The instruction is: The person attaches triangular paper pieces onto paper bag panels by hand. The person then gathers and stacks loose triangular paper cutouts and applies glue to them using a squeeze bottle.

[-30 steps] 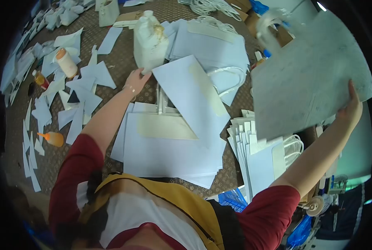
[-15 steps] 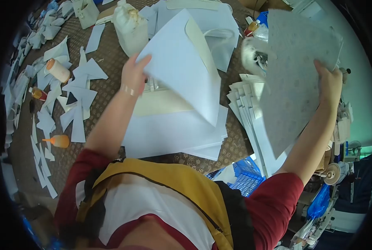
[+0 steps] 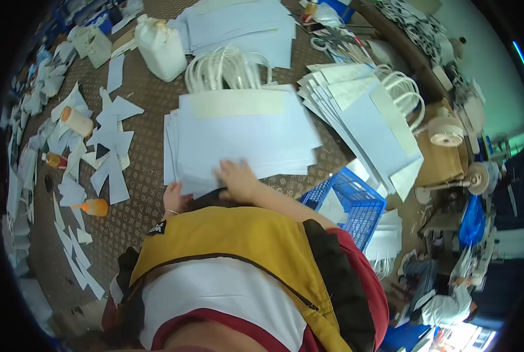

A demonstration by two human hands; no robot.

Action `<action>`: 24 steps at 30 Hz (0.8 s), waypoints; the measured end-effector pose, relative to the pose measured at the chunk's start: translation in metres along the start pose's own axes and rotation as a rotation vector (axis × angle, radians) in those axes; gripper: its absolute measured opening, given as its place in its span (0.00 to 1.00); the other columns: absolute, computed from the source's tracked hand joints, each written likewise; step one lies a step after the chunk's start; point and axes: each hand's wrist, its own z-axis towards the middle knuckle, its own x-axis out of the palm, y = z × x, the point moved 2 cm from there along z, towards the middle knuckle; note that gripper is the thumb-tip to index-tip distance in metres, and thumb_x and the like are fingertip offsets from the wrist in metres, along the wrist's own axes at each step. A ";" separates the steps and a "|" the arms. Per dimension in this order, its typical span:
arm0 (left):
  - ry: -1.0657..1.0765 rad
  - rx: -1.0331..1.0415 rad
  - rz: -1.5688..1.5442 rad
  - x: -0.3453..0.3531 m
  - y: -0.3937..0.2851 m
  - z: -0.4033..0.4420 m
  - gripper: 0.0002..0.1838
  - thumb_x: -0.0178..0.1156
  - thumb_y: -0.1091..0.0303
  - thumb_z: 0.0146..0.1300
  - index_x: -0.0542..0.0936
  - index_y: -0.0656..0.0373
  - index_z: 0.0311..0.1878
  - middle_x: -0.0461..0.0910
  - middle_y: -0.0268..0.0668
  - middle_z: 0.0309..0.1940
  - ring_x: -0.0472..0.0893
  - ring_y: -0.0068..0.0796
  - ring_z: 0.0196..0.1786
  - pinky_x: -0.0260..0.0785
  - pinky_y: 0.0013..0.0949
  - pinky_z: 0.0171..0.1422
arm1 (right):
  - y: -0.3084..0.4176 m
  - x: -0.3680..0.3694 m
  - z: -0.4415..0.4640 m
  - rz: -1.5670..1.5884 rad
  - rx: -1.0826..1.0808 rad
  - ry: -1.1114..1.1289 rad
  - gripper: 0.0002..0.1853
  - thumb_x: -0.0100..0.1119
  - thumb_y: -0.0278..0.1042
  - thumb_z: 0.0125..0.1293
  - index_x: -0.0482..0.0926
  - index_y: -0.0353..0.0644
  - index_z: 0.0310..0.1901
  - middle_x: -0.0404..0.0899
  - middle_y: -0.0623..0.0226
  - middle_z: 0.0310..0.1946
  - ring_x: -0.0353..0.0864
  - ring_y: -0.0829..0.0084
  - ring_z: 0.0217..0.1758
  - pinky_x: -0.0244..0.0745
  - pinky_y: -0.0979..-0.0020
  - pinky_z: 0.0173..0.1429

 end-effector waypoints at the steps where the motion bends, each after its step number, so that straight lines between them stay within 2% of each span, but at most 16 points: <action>1: -0.009 -0.030 -0.029 -0.007 -0.006 0.004 0.18 0.52 0.53 0.66 0.73 0.60 0.46 0.78 0.38 0.36 0.79 0.30 0.35 0.75 0.34 0.34 | 0.015 0.010 -0.015 -0.125 -0.103 -0.103 0.23 0.65 0.33 0.50 0.77 0.42 0.50 0.77 0.52 0.49 0.77 0.54 0.51 0.71 0.63 0.56; 2: 0.011 -0.020 -0.022 -0.012 -0.015 0.010 0.18 0.52 0.53 0.66 0.73 0.60 0.46 0.78 0.38 0.36 0.79 0.30 0.35 0.75 0.34 0.34 | 0.008 0.017 -0.021 -0.140 -0.089 -0.116 0.23 0.65 0.33 0.50 0.77 0.42 0.50 0.77 0.52 0.49 0.77 0.54 0.51 0.71 0.63 0.56; 5: -0.028 -0.274 -0.202 -0.024 -0.041 0.016 0.21 0.50 0.50 0.67 0.74 0.60 0.48 0.79 0.40 0.38 0.79 0.33 0.38 0.74 0.35 0.38 | -0.021 0.000 -0.039 0.388 0.171 -0.051 0.21 0.65 0.40 0.54 0.78 0.41 0.49 0.78 0.51 0.47 0.78 0.54 0.48 0.72 0.62 0.54; 6: -0.008 -0.283 -0.182 -0.026 -0.045 0.024 0.21 0.50 0.50 0.67 0.74 0.60 0.48 0.79 0.40 0.38 0.79 0.33 0.38 0.74 0.35 0.38 | -0.039 -0.010 -0.044 0.356 0.327 -0.077 0.19 0.64 0.40 0.54 0.79 0.41 0.46 0.79 0.52 0.45 0.79 0.54 0.45 0.73 0.62 0.51; 8: -0.121 -0.003 0.106 -0.024 -0.062 0.053 0.23 0.52 0.50 0.66 0.74 0.62 0.51 0.79 0.41 0.39 0.79 0.36 0.40 0.72 0.37 0.44 | -0.091 -0.030 -0.061 0.283 0.658 -0.169 0.15 0.63 0.41 0.55 0.81 0.41 0.41 0.81 0.53 0.41 0.81 0.56 0.39 0.74 0.62 0.48; 10: -0.176 0.523 0.506 -0.023 -0.068 0.098 0.25 0.52 0.50 0.65 0.75 0.65 0.52 0.80 0.43 0.39 0.78 0.37 0.42 0.70 0.35 0.49 | -0.141 -0.043 -0.079 0.237 0.938 -0.239 0.15 0.61 0.45 0.57 0.82 0.40 0.36 0.81 0.53 0.35 0.81 0.57 0.36 0.74 0.62 0.43; 12: -0.134 0.541 0.503 0.012 -0.097 0.104 0.25 0.54 0.51 0.64 0.74 0.65 0.52 0.79 0.45 0.40 0.78 0.39 0.43 0.69 0.35 0.50 | -0.178 -0.065 -0.080 0.223 1.023 -0.215 0.18 0.58 0.49 0.58 0.82 0.39 0.32 0.81 0.52 0.30 0.81 0.57 0.34 0.74 0.61 0.39; 14: -0.134 0.565 0.504 0.031 -0.104 0.102 0.25 0.55 0.52 0.63 0.74 0.66 0.53 0.79 0.46 0.41 0.78 0.42 0.45 0.69 0.35 0.52 | -0.207 -0.081 -0.065 0.370 1.222 -0.135 0.23 0.58 0.52 0.58 0.81 0.37 0.39 0.81 0.50 0.36 0.81 0.57 0.40 0.74 0.62 0.45; 16: -0.144 0.386 0.895 0.052 -0.106 0.117 0.26 0.58 0.54 0.61 0.73 0.65 0.54 0.75 0.51 0.47 0.75 0.46 0.50 0.66 0.37 0.57 | -0.247 -0.057 -0.055 0.363 1.134 -0.159 0.25 0.57 0.53 0.59 0.78 0.36 0.44 0.80 0.49 0.40 0.80 0.57 0.43 0.73 0.62 0.47; 18: -0.219 0.368 0.870 0.061 -0.108 0.112 0.27 0.59 0.54 0.59 0.73 0.65 0.55 0.74 0.52 0.49 0.74 0.47 0.52 0.65 0.39 0.58 | -0.288 -0.023 -0.034 0.333 1.037 -0.224 0.31 0.57 0.56 0.59 0.74 0.34 0.52 0.77 0.47 0.48 0.79 0.55 0.50 0.73 0.63 0.53; 19: -0.247 0.329 0.852 0.060 -0.101 0.106 0.28 0.60 0.54 0.57 0.73 0.65 0.56 0.72 0.54 0.51 0.72 0.49 0.54 0.64 0.40 0.59 | -0.299 -0.009 -0.019 0.350 1.019 -0.217 0.31 0.57 0.56 0.59 0.74 0.34 0.52 0.77 0.47 0.48 0.79 0.55 0.50 0.73 0.63 0.53; 20: -0.262 0.316 0.864 0.056 -0.096 0.104 0.28 0.60 0.54 0.57 0.73 0.65 0.56 0.72 0.54 0.51 0.72 0.49 0.54 0.64 0.40 0.59 | -0.299 0.011 -0.007 0.308 0.990 -0.122 0.35 0.56 0.57 0.59 0.69 0.33 0.56 0.74 0.47 0.53 0.74 0.54 0.55 0.69 0.62 0.57; 21: -0.270 0.421 0.914 0.056 -0.093 0.101 0.29 0.60 0.54 0.58 0.72 0.67 0.57 0.70 0.54 0.54 0.73 0.49 0.53 0.65 0.40 0.59 | -0.289 0.023 0.004 0.264 0.972 -0.028 0.39 0.55 0.59 0.59 0.64 0.32 0.61 0.71 0.47 0.57 0.70 0.52 0.61 0.66 0.62 0.62; 22: -0.261 0.525 0.965 0.058 -0.089 0.097 0.30 0.59 0.54 0.60 0.71 0.68 0.58 0.69 0.54 0.57 0.73 0.49 0.53 0.66 0.40 0.58 | -0.276 0.034 0.013 0.144 1.031 -0.070 0.40 0.55 0.60 0.59 0.63 0.32 0.61 0.69 0.47 0.59 0.67 0.51 0.63 0.64 0.61 0.64; 23: -0.235 0.511 0.985 0.058 -0.082 0.092 0.30 0.59 0.54 0.60 0.71 0.68 0.58 0.69 0.54 0.57 0.73 0.49 0.53 0.66 0.40 0.58 | -0.256 0.031 0.022 0.017 1.094 -0.108 0.41 0.55 0.61 0.59 0.62 0.33 0.62 0.67 0.47 0.60 0.63 0.51 0.65 0.62 0.60 0.66; 24: -0.331 0.605 1.086 0.059 -0.081 0.085 0.30 0.60 0.56 0.59 0.70 0.68 0.58 0.70 0.52 0.55 0.74 0.47 0.53 0.65 0.39 0.59 | -0.253 0.036 0.017 0.021 1.124 -0.096 0.41 0.55 0.61 0.59 0.62 0.33 0.62 0.67 0.47 0.60 0.63 0.51 0.65 0.62 0.60 0.66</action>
